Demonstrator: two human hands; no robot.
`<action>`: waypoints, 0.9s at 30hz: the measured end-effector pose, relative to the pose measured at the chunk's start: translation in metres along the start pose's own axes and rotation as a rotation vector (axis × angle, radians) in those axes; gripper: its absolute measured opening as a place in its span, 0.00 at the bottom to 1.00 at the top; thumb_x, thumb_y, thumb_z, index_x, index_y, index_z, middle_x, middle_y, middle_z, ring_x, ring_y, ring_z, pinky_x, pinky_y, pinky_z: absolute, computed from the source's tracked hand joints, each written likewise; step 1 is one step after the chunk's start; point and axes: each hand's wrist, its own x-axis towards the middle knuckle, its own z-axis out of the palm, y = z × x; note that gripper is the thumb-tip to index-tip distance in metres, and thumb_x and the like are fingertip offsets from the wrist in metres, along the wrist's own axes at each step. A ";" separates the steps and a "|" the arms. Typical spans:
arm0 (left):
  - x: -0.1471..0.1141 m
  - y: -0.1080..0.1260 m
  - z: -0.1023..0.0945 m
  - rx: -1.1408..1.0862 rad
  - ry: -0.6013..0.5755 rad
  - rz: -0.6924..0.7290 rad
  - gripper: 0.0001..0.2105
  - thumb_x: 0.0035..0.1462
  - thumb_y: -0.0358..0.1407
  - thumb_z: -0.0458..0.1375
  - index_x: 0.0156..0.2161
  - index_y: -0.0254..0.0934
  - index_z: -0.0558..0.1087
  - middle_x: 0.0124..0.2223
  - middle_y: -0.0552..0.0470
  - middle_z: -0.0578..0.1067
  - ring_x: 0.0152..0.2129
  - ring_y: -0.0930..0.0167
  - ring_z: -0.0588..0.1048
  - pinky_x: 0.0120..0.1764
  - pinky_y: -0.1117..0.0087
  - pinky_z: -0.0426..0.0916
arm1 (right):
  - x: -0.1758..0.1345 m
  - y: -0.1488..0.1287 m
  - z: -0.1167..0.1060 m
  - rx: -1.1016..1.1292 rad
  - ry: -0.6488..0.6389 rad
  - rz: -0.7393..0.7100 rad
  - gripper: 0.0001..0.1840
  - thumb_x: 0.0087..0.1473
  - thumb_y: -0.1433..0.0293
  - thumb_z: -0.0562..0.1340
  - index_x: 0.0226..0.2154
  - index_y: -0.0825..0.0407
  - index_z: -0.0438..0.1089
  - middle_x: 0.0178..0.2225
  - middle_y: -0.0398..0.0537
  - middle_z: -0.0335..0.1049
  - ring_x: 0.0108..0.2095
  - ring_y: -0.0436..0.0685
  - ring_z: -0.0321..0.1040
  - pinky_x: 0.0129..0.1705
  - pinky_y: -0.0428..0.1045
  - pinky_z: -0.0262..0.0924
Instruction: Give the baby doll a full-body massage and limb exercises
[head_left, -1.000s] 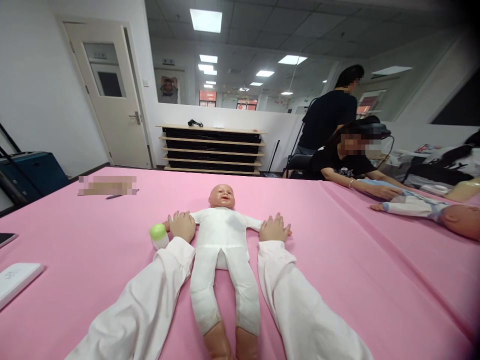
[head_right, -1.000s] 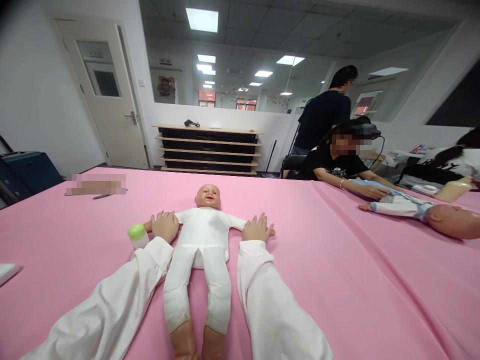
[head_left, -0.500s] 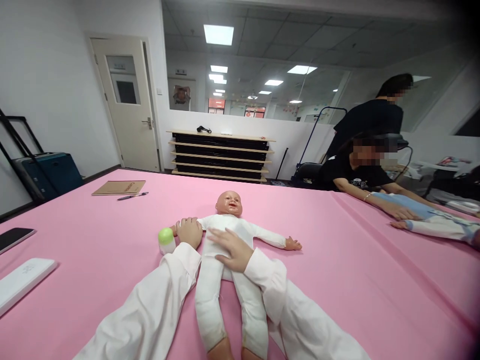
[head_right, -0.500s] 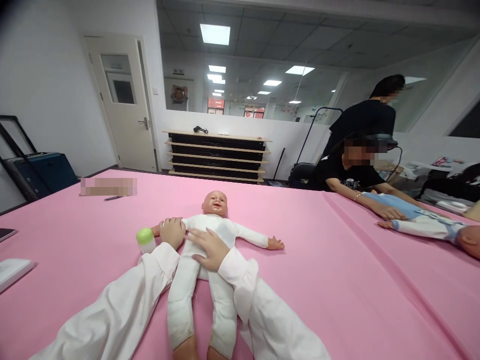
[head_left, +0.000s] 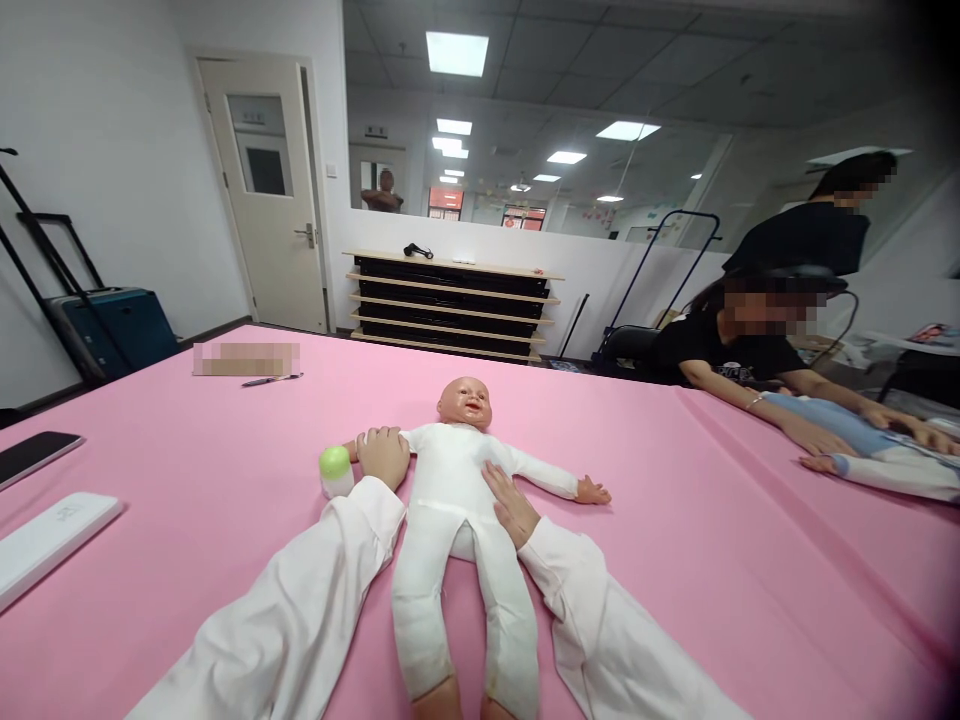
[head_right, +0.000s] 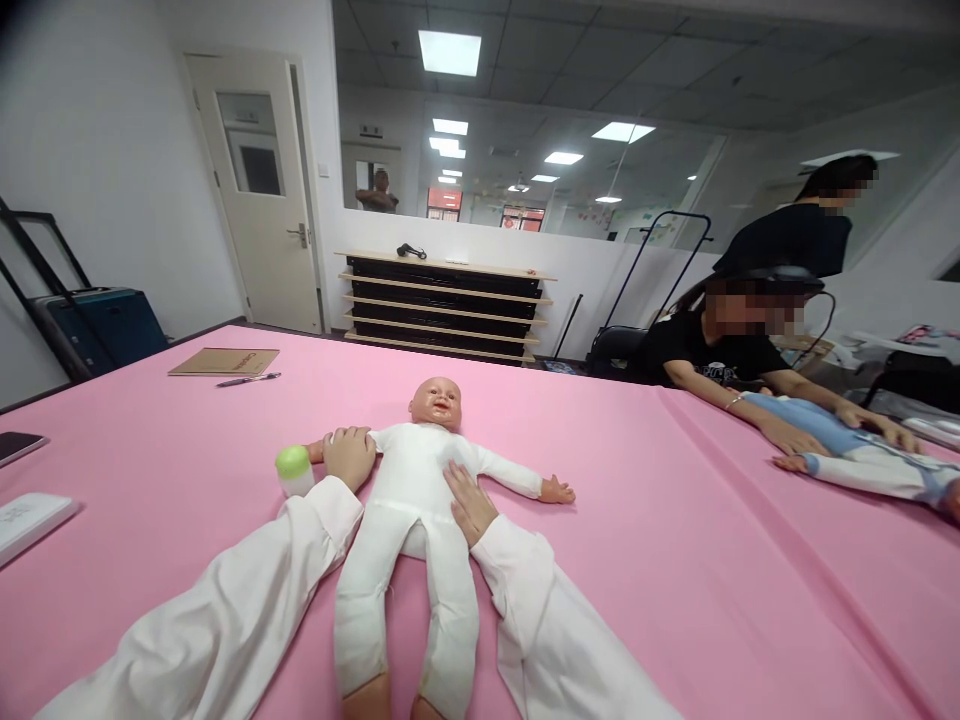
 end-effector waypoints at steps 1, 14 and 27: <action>0.000 0.000 0.000 -0.003 -0.004 -0.004 0.17 0.57 0.33 0.42 0.40 0.34 0.73 0.40 0.42 0.75 0.41 0.60 0.68 0.47 0.55 0.52 | -0.003 0.005 0.003 -0.023 0.003 0.014 0.31 0.59 0.61 0.37 0.61 0.57 0.44 0.63 0.50 0.36 0.63 0.56 0.32 0.60 0.57 0.41; -0.007 0.014 -0.027 -0.343 -0.092 0.074 0.25 0.54 0.31 0.47 0.57 0.24 0.58 0.58 0.38 0.60 0.56 0.62 0.58 0.56 0.58 0.53 | -0.021 0.052 0.007 -0.110 0.237 -0.044 0.34 0.58 0.59 0.43 0.62 0.54 0.30 0.62 0.56 0.41 0.61 0.61 0.42 0.56 0.61 0.51; -0.051 0.016 -0.041 -0.590 -0.575 0.852 0.24 0.61 0.45 0.39 0.61 0.44 0.50 0.63 0.51 0.51 0.61 0.65 0.46 0.59 0.51 0.40 | -0.015 -0.012 0.012 -0.025 0.109 -0.272 0.32 0.58 0.54 0.32 0.61 0.48 0.39 0.62 0.49 0.41 0.63 0.58 0.36 0.59 0.62 0.41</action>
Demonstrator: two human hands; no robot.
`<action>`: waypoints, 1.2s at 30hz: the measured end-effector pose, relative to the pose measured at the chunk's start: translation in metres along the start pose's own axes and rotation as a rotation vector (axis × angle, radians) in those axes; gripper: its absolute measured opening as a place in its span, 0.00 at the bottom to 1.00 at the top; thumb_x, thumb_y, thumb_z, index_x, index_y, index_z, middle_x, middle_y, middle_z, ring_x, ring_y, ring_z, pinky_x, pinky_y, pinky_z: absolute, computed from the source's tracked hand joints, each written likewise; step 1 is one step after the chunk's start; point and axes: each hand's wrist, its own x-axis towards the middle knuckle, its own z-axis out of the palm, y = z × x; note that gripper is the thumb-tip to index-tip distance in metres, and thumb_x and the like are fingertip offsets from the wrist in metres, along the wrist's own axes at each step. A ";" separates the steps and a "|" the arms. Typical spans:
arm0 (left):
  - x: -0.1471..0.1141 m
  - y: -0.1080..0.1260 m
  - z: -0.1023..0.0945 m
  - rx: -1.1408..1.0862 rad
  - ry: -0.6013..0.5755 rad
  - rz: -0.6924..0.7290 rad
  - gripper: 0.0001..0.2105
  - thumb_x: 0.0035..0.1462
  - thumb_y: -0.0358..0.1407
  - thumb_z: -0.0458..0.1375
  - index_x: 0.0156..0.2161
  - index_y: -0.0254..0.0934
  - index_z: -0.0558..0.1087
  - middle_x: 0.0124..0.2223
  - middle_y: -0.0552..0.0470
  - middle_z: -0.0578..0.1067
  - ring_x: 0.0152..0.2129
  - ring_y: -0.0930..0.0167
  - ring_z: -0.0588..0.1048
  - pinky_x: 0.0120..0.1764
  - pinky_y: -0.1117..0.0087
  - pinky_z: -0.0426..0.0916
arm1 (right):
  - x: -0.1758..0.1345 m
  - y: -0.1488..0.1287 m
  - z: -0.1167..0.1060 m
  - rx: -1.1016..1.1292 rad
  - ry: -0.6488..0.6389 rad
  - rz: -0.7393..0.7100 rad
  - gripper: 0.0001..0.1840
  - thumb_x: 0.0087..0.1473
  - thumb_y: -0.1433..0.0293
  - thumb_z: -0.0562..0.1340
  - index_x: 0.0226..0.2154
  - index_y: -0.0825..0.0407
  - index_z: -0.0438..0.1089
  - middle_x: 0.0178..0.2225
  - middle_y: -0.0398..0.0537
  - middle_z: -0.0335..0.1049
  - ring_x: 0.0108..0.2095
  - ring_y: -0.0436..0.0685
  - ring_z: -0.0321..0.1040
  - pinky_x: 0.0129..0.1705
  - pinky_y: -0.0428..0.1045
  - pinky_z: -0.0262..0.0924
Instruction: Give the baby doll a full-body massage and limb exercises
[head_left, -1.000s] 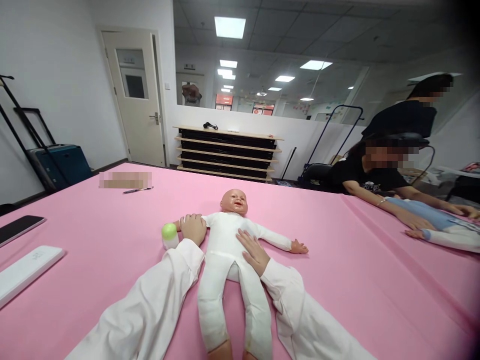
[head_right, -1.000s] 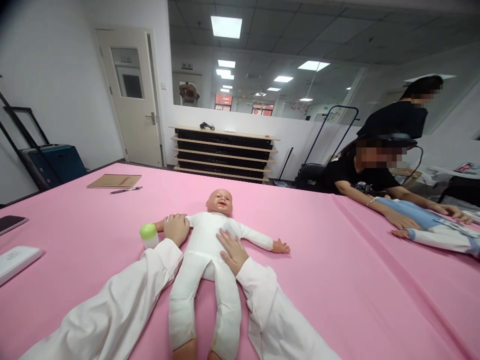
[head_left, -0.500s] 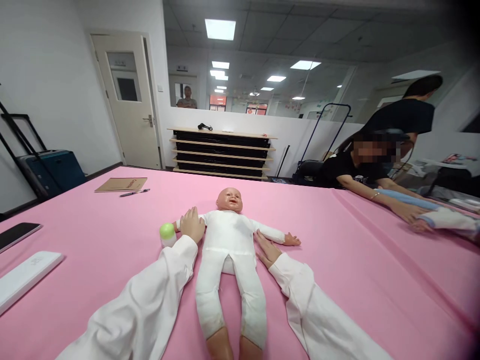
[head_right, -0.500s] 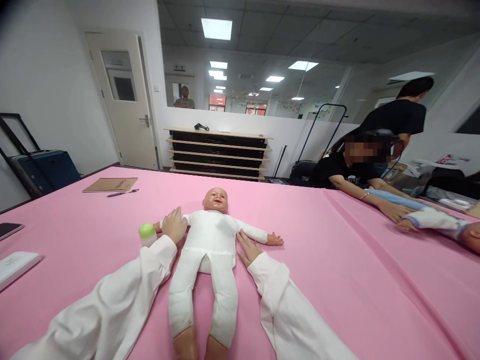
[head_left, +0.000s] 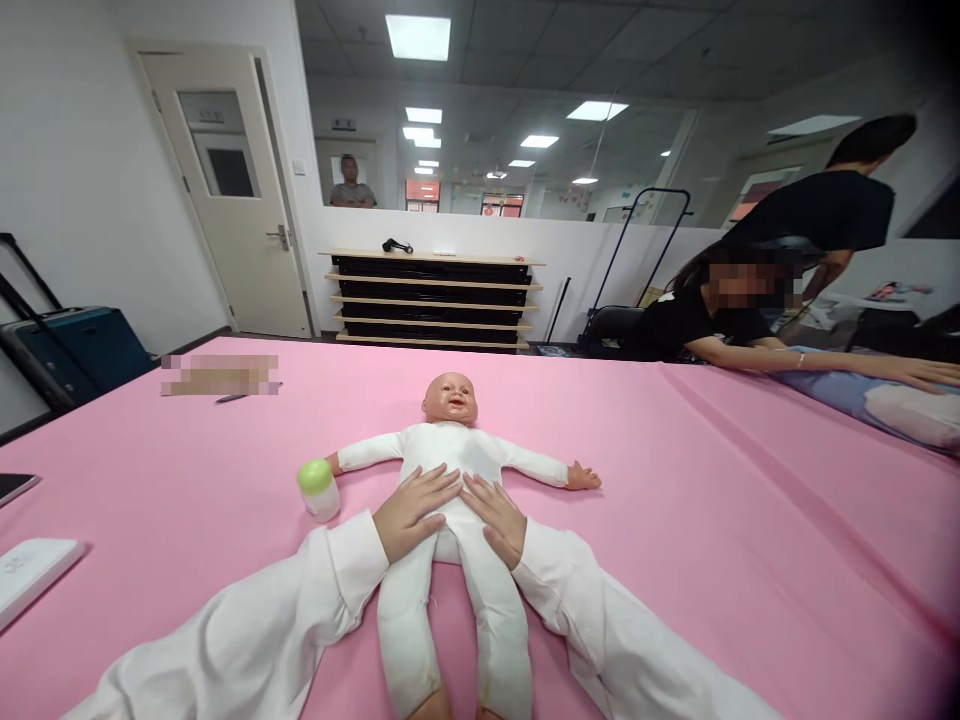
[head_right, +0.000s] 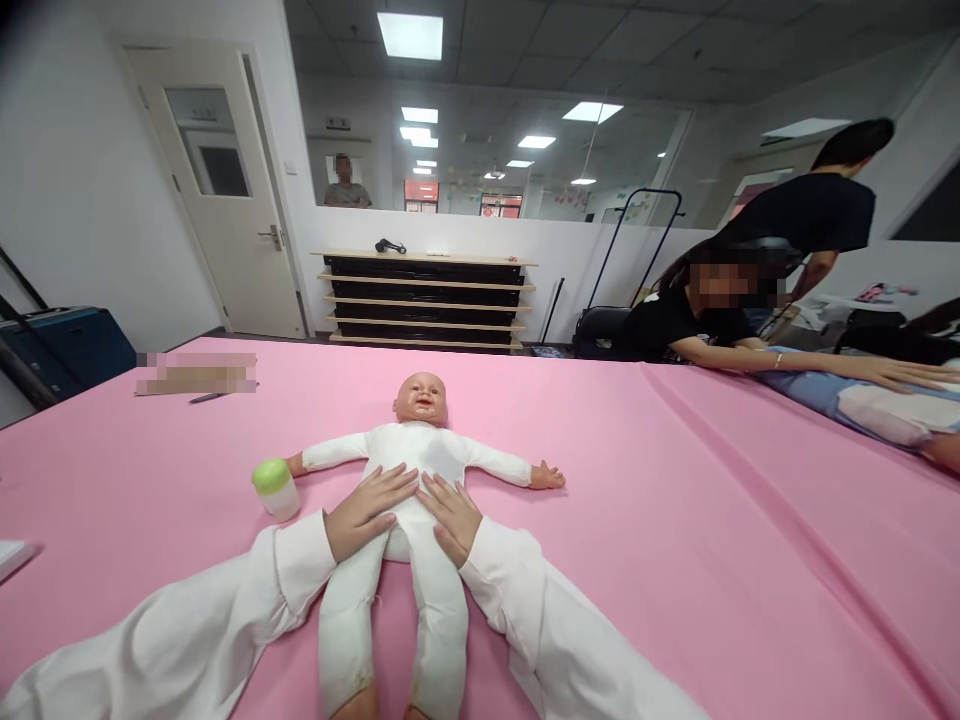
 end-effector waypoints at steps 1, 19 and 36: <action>-0.001 -0.002 0.001 -0.003 -0.009 -0.006 0.23 0.61 0.45 0.39 0.60 0.45 0.51 0.63 0.52 0.51 0.61 0.65 0.45 0.58 0.49 0.38 | -0.002 0.002 0.001 -0.008 -0.001 0.016 0.32 0.58 0.53 0.33 0.61 0.47 0.41 0.62 0.49 0.40 0.63 0.58 0.35 0.59 0.62 0.41; -0.003 -0.042 0.019 -0.376 0.530 -0.576 0.21 0.57 0.34 0.44 0.55 0.33 0.62 0.61 0.47 0.57 0.59 0.69 0.53 0.61 0.62 0.45 | -0.016 0.051 0.028 -0.120 0.285 0.517 0.29 0.58 0.62 0.39 0.60 0.52 0.48 0.60 0.56 0.49 0.59 0.62 0.48 0.53 0.64 0.54; -0.019 0.000 0.013 0.052 0.549 0.113 0.22 0.60 0.38 0.42 0.60 0.43 0.53 0.61 0.49 0.57 0.58 0.65 0.55 0.57 0.57 0.50 | -0.011 -0.013 -0.011 0.007 0.180 -0.158 0.33 0.59 0.56 0.33 0.61 0.53 0.43 0.61 0.54 0.46 0.62 0.57 0.40 0.61 0.60 0.36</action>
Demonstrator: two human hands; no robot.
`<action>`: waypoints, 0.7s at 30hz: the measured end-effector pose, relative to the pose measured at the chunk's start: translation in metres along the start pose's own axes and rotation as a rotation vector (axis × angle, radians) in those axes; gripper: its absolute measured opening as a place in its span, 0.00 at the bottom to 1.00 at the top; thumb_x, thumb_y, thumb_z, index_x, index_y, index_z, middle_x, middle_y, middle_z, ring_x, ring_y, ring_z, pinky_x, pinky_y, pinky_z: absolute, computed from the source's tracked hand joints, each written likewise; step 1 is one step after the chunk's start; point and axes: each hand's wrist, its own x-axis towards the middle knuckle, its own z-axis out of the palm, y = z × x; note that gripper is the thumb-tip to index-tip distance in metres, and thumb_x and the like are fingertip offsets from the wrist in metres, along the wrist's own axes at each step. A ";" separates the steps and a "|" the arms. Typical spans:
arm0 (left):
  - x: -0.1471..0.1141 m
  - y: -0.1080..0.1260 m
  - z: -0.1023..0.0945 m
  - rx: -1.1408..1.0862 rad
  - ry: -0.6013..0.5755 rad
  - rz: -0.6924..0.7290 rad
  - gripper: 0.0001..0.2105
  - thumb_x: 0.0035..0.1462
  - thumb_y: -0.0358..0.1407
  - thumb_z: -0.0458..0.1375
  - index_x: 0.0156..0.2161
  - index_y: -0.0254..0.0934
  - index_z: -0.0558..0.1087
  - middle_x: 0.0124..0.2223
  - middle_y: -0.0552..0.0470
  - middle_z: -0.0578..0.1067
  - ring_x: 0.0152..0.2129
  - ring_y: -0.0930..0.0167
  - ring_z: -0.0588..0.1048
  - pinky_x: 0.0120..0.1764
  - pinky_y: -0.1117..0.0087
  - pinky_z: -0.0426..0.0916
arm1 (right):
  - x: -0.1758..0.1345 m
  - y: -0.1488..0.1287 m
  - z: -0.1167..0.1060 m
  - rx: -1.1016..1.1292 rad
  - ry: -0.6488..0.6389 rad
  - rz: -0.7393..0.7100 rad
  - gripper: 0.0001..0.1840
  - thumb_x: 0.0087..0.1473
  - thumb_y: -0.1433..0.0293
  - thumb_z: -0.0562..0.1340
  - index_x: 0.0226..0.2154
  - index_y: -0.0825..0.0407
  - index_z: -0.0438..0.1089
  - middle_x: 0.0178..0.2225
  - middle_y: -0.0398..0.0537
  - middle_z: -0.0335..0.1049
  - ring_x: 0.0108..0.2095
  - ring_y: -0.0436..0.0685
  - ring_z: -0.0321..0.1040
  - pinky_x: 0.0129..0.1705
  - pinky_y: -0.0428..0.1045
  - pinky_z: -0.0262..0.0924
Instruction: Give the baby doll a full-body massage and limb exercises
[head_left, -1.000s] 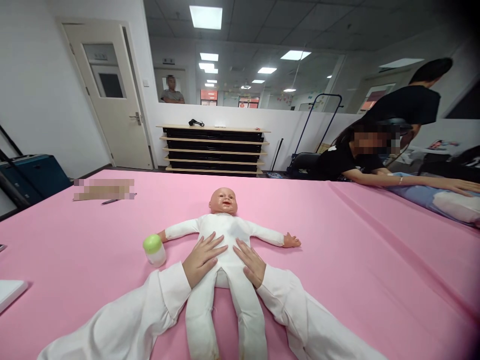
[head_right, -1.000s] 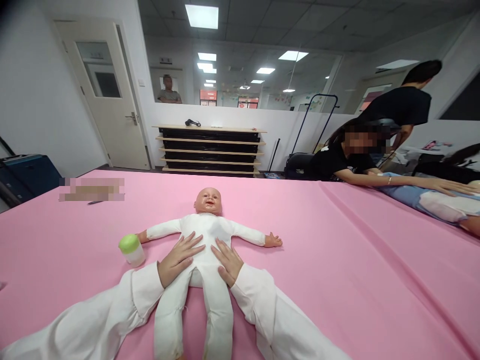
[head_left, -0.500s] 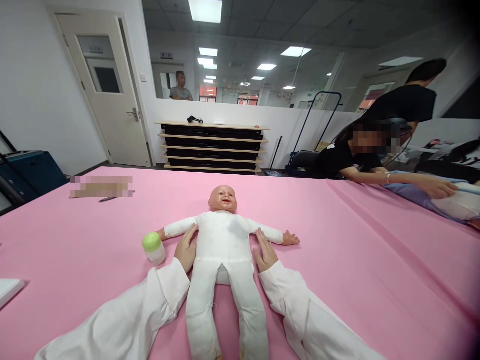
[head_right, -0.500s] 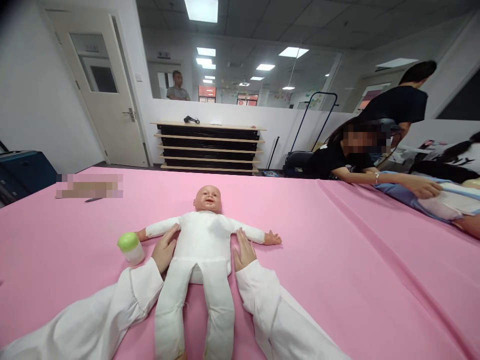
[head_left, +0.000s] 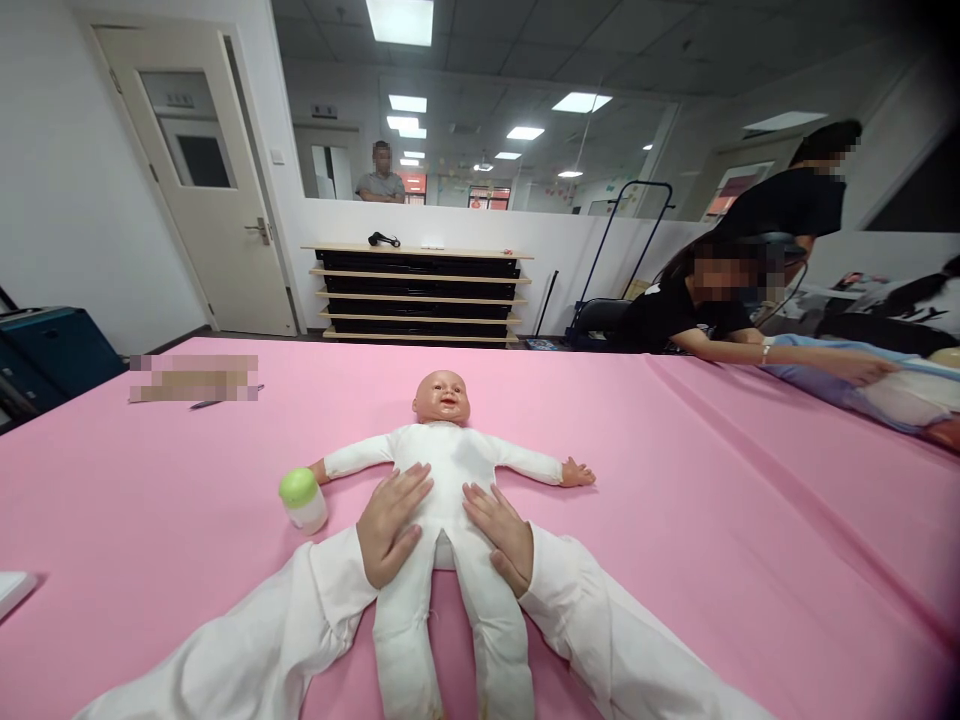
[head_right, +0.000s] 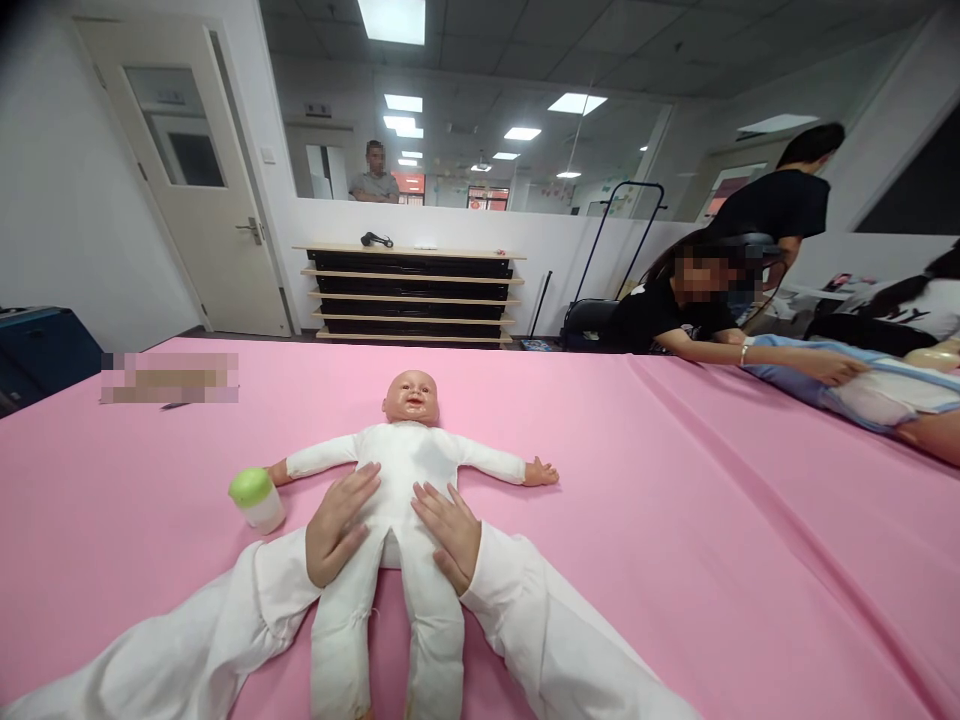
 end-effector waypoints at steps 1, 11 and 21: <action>0.001 0.000 -0.001 -0.009 -0.097 0.022 0.22 0.60 0.40 0.41 0.60 0.43 0.54 0.61 0.49 0.57 0.58 0.65 0.54 0.58 0.56 0.47 | 0.000 0.000 0.000 0.029 -0.045 0.011 0.33 0.58 0.54 0.32 0.60 0.52 0.44 0.61 0.53 0.46 0.62 0.56 0.39 0.61 0.59 0.36; 0.007 -0.012 -0.002 -0.107 -0.451 -0.137 0.22 0.61 0.47 0.35 0.56 0.48 0.60 0.61 0.53 0.57 0.61 0.63 0.47 0.58 0.47 0.34 | 0.002 0.011 0.000 0.102 -0.210 0.102 0.37 0.56 0.51 0.29 0.60 0.51 0.48 0.61 0.51 0.45 0.63 0.57 0.36 0.60 0.61 0.37; 0.008 -0.028 0.008 -0.238 -0.198 -0.461 0.19 0.59 0.41 0.46 0.53 0.43 0.65 0.61 0.52 0.56 0.60 0.66 0.49 0.59 0.52 0.45 | -0.006 0.032 0.021 0.042 -0.040 0.387 0.30 0.60 0.58 0.35 0.59 0.49 0.49 0.61 0.49 0.46 0.61 0.58 0.43 0.57 0.61 0.49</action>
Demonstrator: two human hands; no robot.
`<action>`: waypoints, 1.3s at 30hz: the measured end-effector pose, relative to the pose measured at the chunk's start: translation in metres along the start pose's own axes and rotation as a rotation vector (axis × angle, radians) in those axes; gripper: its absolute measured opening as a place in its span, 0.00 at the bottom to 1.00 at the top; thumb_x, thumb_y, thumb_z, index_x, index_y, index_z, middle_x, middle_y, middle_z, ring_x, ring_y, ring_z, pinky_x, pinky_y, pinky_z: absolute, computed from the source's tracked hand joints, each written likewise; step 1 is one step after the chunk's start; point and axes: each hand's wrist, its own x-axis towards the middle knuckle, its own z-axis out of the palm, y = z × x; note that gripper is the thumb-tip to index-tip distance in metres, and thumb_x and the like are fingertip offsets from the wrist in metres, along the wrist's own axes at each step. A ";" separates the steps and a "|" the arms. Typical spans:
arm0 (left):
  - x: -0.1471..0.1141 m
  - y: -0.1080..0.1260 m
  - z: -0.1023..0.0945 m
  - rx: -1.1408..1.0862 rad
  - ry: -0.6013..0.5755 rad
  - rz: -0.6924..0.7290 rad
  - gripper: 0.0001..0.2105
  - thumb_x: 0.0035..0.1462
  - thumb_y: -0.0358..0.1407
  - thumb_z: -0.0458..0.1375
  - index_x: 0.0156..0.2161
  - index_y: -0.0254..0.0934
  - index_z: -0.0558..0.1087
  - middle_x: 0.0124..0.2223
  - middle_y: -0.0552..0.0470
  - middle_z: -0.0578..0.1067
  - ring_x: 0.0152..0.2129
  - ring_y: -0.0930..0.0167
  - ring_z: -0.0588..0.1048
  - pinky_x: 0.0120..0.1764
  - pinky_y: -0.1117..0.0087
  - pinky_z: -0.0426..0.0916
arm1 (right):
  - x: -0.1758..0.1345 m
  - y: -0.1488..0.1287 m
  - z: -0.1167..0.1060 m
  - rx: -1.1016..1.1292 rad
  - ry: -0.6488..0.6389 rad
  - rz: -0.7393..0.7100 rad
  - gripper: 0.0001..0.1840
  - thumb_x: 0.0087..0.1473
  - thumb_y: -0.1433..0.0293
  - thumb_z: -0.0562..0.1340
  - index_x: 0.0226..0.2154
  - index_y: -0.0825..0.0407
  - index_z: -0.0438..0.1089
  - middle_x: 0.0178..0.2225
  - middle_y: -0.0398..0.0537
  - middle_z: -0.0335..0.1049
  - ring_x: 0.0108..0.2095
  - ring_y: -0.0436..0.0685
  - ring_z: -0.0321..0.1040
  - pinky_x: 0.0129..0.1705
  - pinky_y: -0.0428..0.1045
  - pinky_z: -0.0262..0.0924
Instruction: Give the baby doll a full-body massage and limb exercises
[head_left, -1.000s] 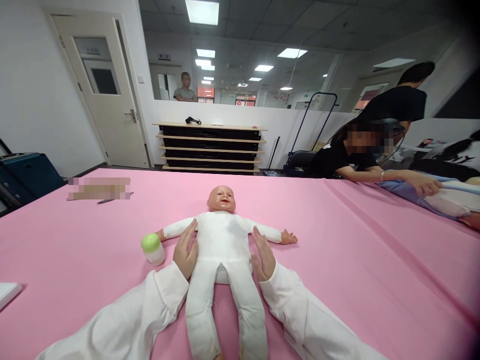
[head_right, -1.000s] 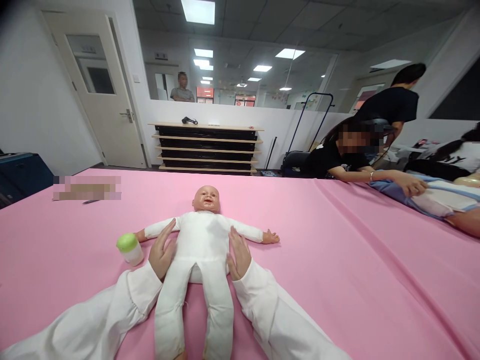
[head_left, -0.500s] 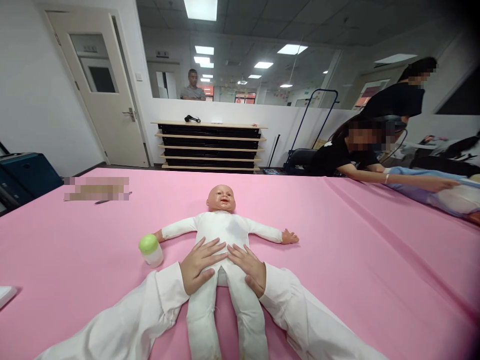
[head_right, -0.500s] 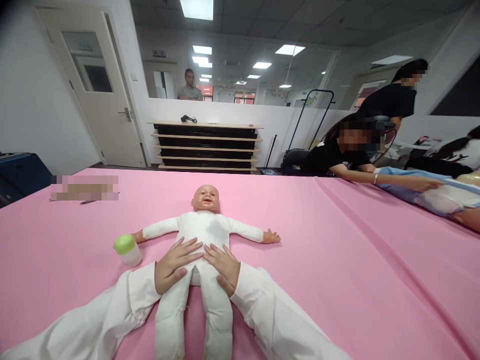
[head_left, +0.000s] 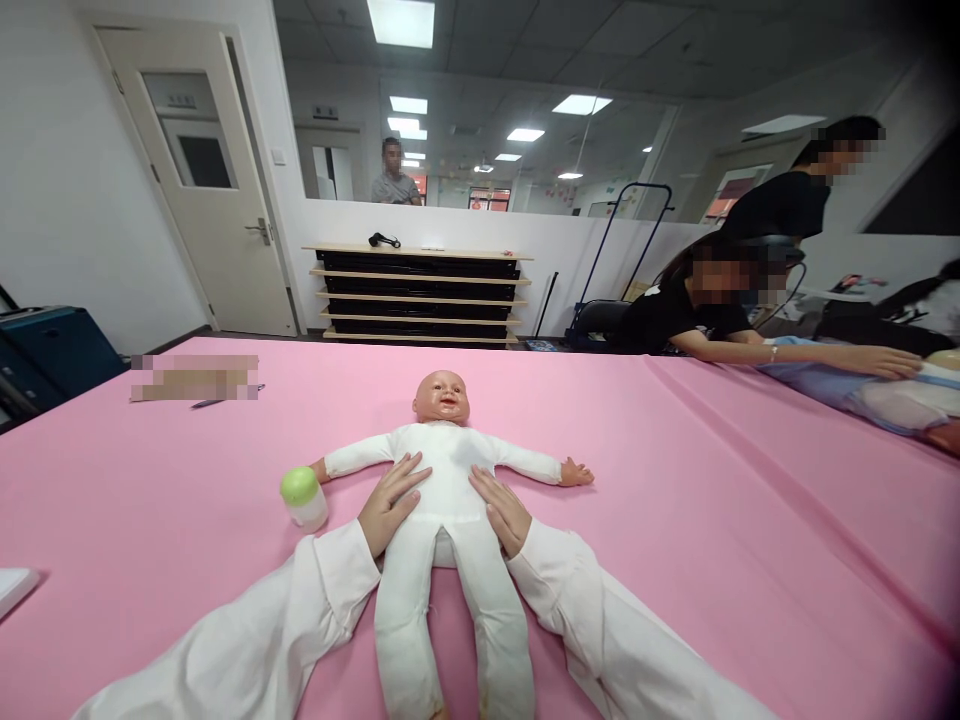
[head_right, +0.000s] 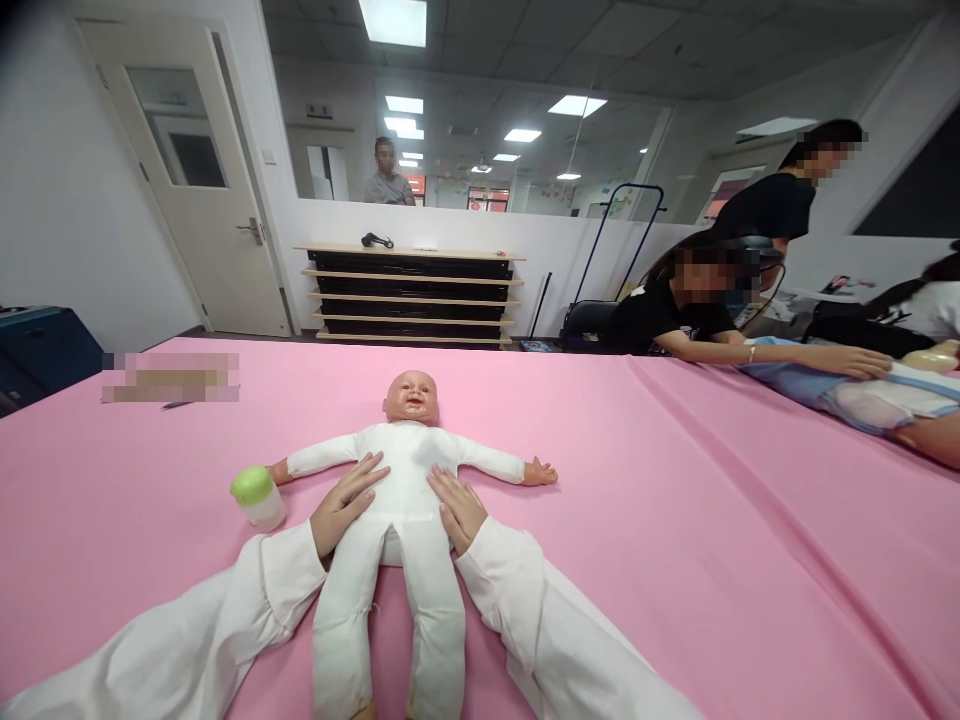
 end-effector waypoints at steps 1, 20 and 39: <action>0.001 -0.001 0.000 -0.012 0.029 -0.015 0.18 0.59 0.41 0.47 0.53 0.43 0.65 0.61 0.52 0.57 0.60 0.66 0.51 0.59 0.53 0.46 | 0.000 0.003 0.002 -0.005 0.035 0.019 0.29 0.60 0.58 0.36 0.59 0.49 0.50 0.60 0.50 0.48 0.60 0.58 0.45 0.57 0.60 0.50; 0.036 0.027 -0.001 0.130 0.120 0.326 0.16 0.50 0.25 0.46 0.40 0.37 0.71 0.43 0.49 0.74 0.44 0.70 0.69 0.49 0.64 0.64 | 0.048 -0.018 -0.027 0.095 0.244 -0.114 0.20 0.57 0.60 0.49 0.42 0.50 0.71 0.44 0.50 0.71 0.49 0.58 0.65 0.51 0.58 0.62; 0.054 -0.018 -0.007 0.493 0.077 -0.028 0.21 0.61 0.41 0.39 0.58 0.41 0.56 0.61 0.48 0.57 0.58 0.66 0.55 0.57 0.53 0.47 | 0.062 0.004 -0.014 -0.164 -0.048 0.287 0.29 0.57 0.64 0.44 0.59 0.57 0.47 0.61 0.53 0.45 0.61 0.58 0.42 0.60 0.63 0.40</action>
